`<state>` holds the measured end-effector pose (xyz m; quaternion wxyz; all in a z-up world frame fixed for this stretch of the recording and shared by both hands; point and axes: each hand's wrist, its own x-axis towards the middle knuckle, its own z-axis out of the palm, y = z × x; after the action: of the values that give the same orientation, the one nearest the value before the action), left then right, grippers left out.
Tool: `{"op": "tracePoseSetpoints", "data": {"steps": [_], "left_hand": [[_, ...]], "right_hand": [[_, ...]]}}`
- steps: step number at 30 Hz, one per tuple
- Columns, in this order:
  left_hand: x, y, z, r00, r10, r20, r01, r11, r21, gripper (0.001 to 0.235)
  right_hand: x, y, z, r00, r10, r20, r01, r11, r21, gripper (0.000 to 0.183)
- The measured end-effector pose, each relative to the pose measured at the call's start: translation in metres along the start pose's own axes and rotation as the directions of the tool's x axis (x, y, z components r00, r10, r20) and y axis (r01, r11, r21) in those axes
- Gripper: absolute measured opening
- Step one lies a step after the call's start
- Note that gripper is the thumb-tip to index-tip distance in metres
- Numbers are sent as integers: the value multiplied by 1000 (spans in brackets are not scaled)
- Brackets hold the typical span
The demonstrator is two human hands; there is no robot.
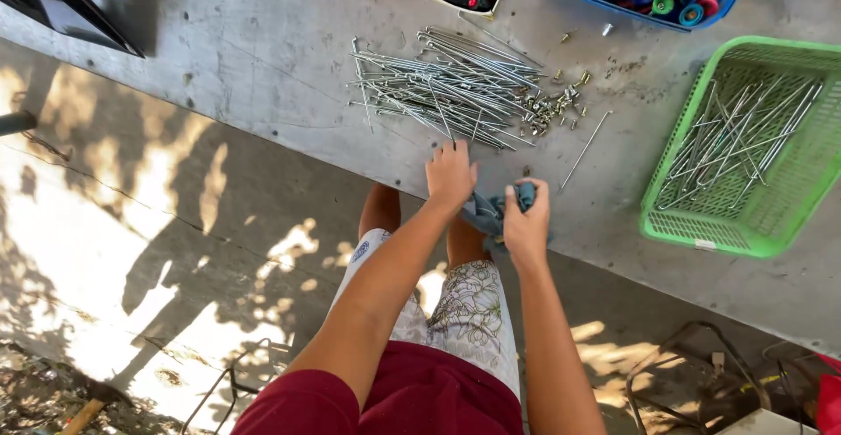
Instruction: The person wipes long metal fasteners and small nuts with a cloth on a workbench. They pick up the fasteners from a pile, wipe them individually, and place them into a green basket. The person also gathers small nuts from the table and wipes them with the cloth.
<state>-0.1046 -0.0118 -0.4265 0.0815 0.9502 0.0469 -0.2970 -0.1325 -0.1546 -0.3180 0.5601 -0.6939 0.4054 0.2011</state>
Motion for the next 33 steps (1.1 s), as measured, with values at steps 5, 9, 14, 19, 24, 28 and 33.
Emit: {"op": "tracePoseSetpoints", "data": {"steps": [5, 9, 14, 19, 24, 28, 33], "left_hand": [[5, 10, -42, 982, -142, 127, 169, 957, -235, 17], [-29, 6, -110, 986, -136, 97, 164, 669, -725, 20], [-72, -14, -142, 966, -64, 251, 244, 546, -802, 27], [-101, -20, -213, 953, 177, 248, 130, 501, -856, 42], [-76, -40, -182, 926, 307, 222, -61, 700, -712, 23], [-58, -31, -230, 922, 326, 209, -79, 686, -723, 22], [-38, -6, -288, 993, 70, 91, 44, 507, -861, 20]], "right_hand": [[-3, -22, 7, 979, 190, 71, -199, 968, 154, 36], [-4, -8, -22, 975, -33, 220, 10, 994, 106, 37], [-39, -51, 5, 986, -102, 132, 61, 957, 284, 41], [-57, -76, 51, 999, -27, 25, 12, 888, 460, 29], [-24, -88, 72, 997, 45, -69, 7, 789, 614, 7], [-4, -140, 69, 984, 24, -176, 111, 692, 713, 9], [-23, -158, 105, 998, -17, -63, 52, 788, 614, 6]]}}
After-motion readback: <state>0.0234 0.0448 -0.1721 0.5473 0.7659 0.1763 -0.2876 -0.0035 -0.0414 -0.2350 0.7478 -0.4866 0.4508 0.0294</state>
